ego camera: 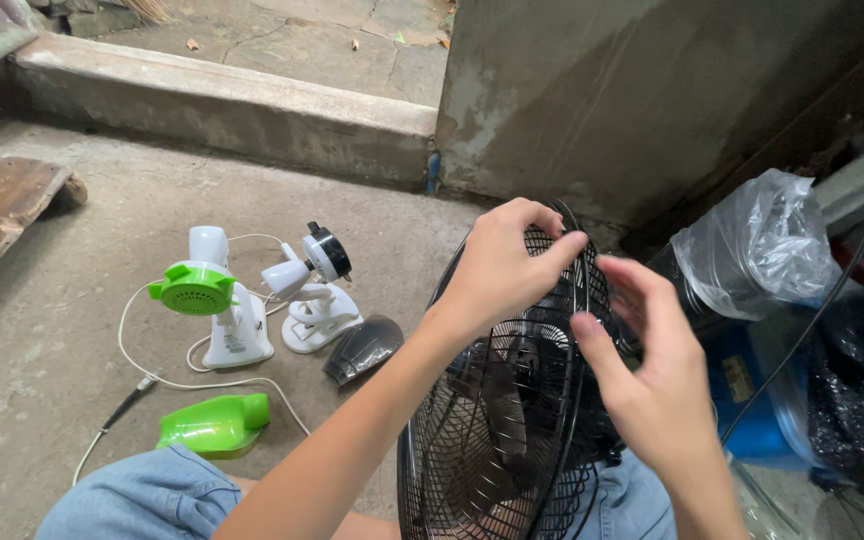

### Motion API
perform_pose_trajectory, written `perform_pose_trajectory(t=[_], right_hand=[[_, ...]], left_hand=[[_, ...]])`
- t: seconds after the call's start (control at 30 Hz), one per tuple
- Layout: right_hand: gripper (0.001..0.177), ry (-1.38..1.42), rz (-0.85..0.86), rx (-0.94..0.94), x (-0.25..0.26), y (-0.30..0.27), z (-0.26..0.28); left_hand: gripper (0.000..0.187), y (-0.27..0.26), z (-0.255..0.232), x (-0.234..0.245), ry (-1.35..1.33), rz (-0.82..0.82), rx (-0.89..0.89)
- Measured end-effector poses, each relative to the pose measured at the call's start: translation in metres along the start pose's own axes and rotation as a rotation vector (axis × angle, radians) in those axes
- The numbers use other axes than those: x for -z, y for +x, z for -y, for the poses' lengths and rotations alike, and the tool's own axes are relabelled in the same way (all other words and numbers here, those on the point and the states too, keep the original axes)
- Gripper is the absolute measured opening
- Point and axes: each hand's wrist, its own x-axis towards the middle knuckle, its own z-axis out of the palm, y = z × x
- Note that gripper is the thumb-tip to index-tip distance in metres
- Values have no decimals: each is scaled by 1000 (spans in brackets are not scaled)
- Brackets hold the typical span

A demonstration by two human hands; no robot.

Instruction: The person assembles a small white and green clip-on fan by attaching the fan head to the stand and securing the power cord. They then handle several green and black plastic fan parts, including blades and guards, before inspecting a larger black standing fan.

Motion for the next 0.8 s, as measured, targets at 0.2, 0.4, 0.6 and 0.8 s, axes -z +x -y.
perform_pose_trajectory(t=[0.2,0.4,0.6,0.8], right_hand=[[67,-76,-62,-31,-15,7,-6],[86,-17,18,8,1,7,-29],[82,77,-14,3,7,5,-42],[62,134,58,61,18,13,-55]], left_hand=[[64,-1,-12,-1,89,40,-8],[69,2,-29,-34,407,169,3],[51,5,-22,-48,369,84,-22],[56,-2,-16,-46,284,42,-29]])
